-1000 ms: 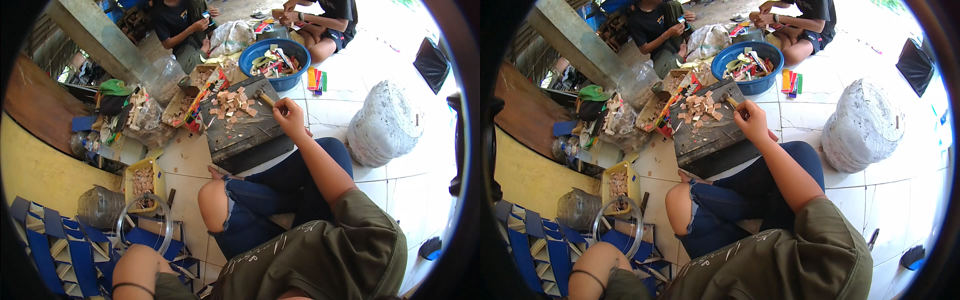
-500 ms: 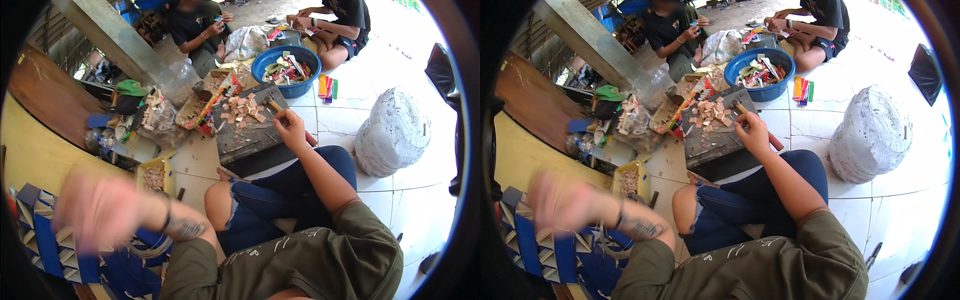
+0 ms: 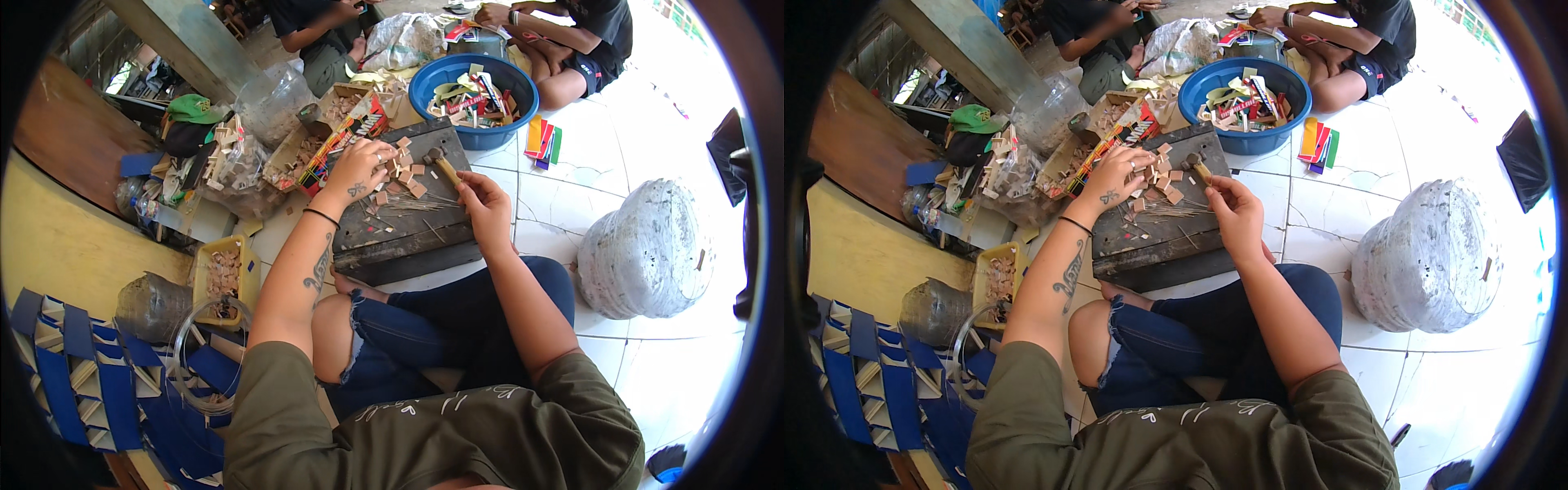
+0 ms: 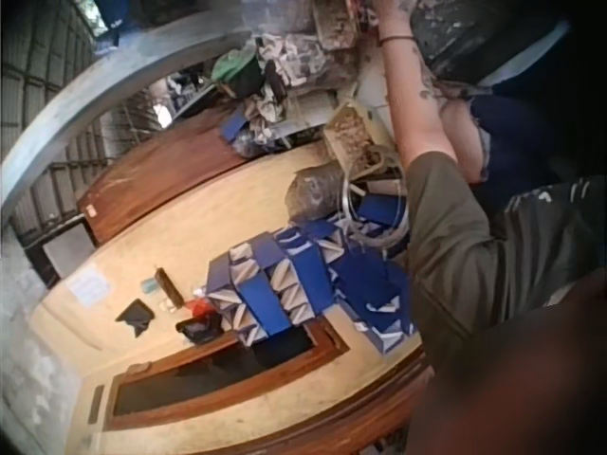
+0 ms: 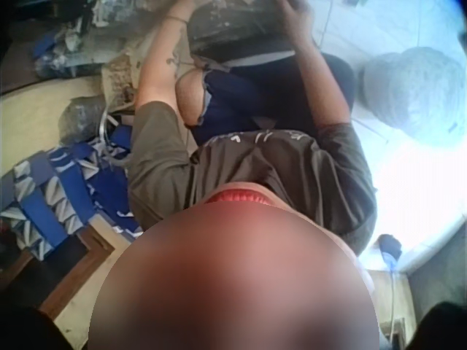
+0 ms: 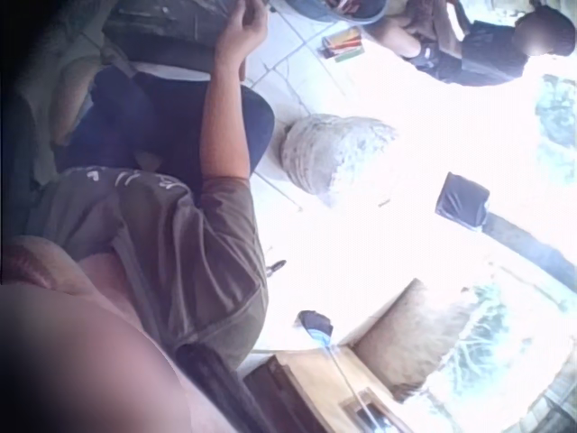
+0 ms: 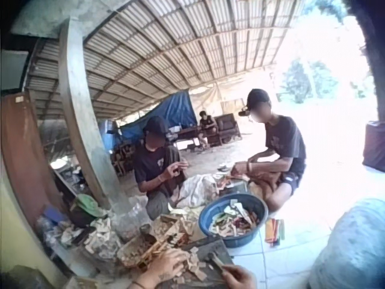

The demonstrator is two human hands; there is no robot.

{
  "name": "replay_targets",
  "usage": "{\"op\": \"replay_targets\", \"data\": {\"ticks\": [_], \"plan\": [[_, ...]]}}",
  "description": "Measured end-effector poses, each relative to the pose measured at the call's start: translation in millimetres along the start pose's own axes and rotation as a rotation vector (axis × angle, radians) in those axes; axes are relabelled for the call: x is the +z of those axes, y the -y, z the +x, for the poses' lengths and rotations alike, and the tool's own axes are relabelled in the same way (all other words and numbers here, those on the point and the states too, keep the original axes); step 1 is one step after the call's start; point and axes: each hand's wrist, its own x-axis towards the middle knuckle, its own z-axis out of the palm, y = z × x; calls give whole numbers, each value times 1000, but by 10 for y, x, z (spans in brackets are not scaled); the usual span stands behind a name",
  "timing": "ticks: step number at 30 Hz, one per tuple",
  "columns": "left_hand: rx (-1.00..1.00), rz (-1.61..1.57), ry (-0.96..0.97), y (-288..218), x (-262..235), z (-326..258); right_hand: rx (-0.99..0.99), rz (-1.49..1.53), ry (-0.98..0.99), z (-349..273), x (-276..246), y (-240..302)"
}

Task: The person sits on the floor and repeatedly picks up small wooden pieces and thin metal wires, then uses a hammer to tap the wires into the wood. The person works one item at a time on a small wooden block, accumulating a pile of finished pieces.

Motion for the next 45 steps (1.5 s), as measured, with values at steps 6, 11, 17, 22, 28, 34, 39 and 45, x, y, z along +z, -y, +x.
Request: {"op": "replay_targets", "data": {"ticks": [6, 11, 17, 22, 28, 34, 39, 45], "plan": [[61, 21, 71, 7, 78, 26, 5, 16, 20, -12, 2, 3], [96, 229, -4, -1, 97, 51, 27, -13, 12, -35, 27, 30], [-146, -69, -253, -437, 38, -339, 42, 16, 43, -66, 71, 58], [-507, -431, -388, -1113, 318, -795, 36, -112, 205, -122, 115, -6], [-444, -361, -445, -1205, 443, -929, -79, -388, 290, -255, 197, -18], [-400, -522, -408, -1145, 424, -958, -247, -530, 304, -326, 339, 3], [-479, -582, -356, -1119, 414, -962, -420, -595, 292, -336, 410, 36], [-481, -600, -342, -1113, 403, -955, -429, -620, 327, -308, 419, 47]]}}
